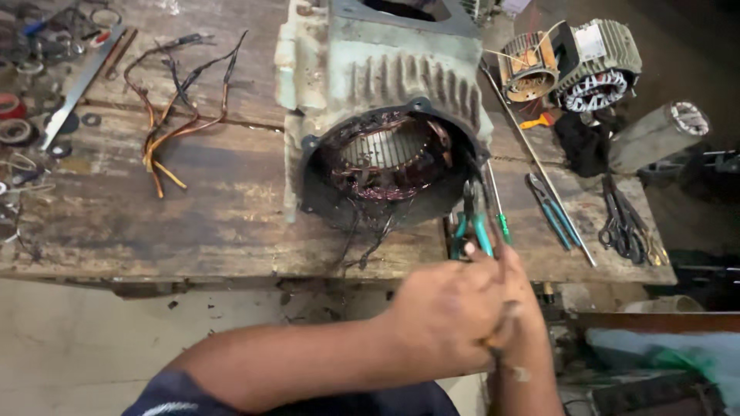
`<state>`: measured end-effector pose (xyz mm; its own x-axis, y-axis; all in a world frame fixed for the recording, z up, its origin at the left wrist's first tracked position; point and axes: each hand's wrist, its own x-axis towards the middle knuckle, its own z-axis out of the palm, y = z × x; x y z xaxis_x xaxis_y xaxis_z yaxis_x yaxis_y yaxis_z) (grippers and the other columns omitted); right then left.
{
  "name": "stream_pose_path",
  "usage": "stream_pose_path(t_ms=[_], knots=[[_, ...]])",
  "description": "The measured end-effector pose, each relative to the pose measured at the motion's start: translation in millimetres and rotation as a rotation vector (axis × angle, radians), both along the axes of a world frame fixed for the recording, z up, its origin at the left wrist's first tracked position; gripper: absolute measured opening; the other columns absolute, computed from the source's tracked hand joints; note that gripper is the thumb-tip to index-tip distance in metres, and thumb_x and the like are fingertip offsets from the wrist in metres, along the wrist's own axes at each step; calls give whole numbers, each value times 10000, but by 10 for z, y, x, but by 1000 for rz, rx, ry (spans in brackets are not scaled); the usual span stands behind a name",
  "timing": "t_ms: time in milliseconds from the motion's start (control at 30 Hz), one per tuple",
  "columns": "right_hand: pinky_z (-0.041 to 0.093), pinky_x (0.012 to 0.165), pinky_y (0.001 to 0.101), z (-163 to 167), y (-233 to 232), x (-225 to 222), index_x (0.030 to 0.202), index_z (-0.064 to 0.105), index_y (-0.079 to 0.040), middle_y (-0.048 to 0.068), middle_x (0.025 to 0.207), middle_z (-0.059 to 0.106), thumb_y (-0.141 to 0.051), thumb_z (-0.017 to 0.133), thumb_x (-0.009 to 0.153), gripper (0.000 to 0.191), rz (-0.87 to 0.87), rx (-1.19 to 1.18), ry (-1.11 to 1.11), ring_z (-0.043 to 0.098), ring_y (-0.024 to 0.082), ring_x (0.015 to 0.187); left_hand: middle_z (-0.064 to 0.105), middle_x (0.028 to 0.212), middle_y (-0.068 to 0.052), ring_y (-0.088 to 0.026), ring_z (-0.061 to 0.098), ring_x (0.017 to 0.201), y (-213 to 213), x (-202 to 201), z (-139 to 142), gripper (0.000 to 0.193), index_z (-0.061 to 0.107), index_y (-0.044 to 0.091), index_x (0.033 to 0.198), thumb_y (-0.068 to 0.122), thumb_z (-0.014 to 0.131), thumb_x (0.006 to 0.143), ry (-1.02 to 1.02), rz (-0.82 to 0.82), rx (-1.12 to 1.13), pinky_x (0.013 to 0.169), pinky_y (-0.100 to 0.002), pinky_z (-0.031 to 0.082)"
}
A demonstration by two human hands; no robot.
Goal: The person removes burnt copper windings from an electric motor stator on a workbench. They pull burnt wire coils out by hand, cut and grip wires with pliers, and use a long metal rod to pry and loosen the windings from the stator slots, placing the extracted wires on the bench.
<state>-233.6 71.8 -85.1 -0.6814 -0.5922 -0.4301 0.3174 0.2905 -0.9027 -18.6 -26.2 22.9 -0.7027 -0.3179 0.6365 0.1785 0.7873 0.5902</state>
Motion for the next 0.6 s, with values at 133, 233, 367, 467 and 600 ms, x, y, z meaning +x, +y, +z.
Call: stream_pose_path(t_ms=[133, 233, 367, 467, 600], knots=[[534, 861, 473, 274, -379, 41, 1308, 623, -16, 194, 1190, 660, -207, 628, 954, 402, 196, -169, -43, 660, 311, 1056, 660, 953, -250, -361, 677, 826, 68, -274, 21, 399, 706, 3, 891, 380, 583, 941, -38, 133, -259, 623, -404, 530], [536, 976, 539, 301, -590, 56, 1227, 596, -1, 259, 1340, 645, -215, 598, 971, 334, 336, -347, -149, 640, 398, 1238, 664, 894, -207, -388, 667, 837, 149, -454, 1, 444, 691, 12, 820, 398, 524, 963, -92, 20, -109, 766, -502, 531], [471, 1023, 584, 130, -751, 64, 1280, 546, 40, 333, 1444, 562, -271, 574, 1024, 405, 401, -540, -341, 545, 517, 1333, 656, 828, -147, -378, 650, 806, 175, -482, -102, 450, 683, 37, 807, 396, 479, 983, -139, -76, -35, 987, -597, 510], [458, 1025, 567, 71, -681, 42, 1359, 554, 48, 332, 1448, 539, -327, 539, 1012, 510, 377, -508, -413, 526, 516, 1341, 652, 823, -145, -365, 653, 755, 109, -414, -104, 413, 672, 42, 834, 396, 510, 970, -49, -49, -12, 947, -561, 522], [465, 1025, 473, 139, -635, -86, 1362, 543, 51, 327, 1488, 520, -366, 511, 1005, 550, 394, -387, -450, 513, 485, 1376, 648, 825, -146, -345, 654, 696, -33, -268, 17, 380, 659, 38, 867, 387, 547, 966, 33, -25, 25, 852, -506, 535]])
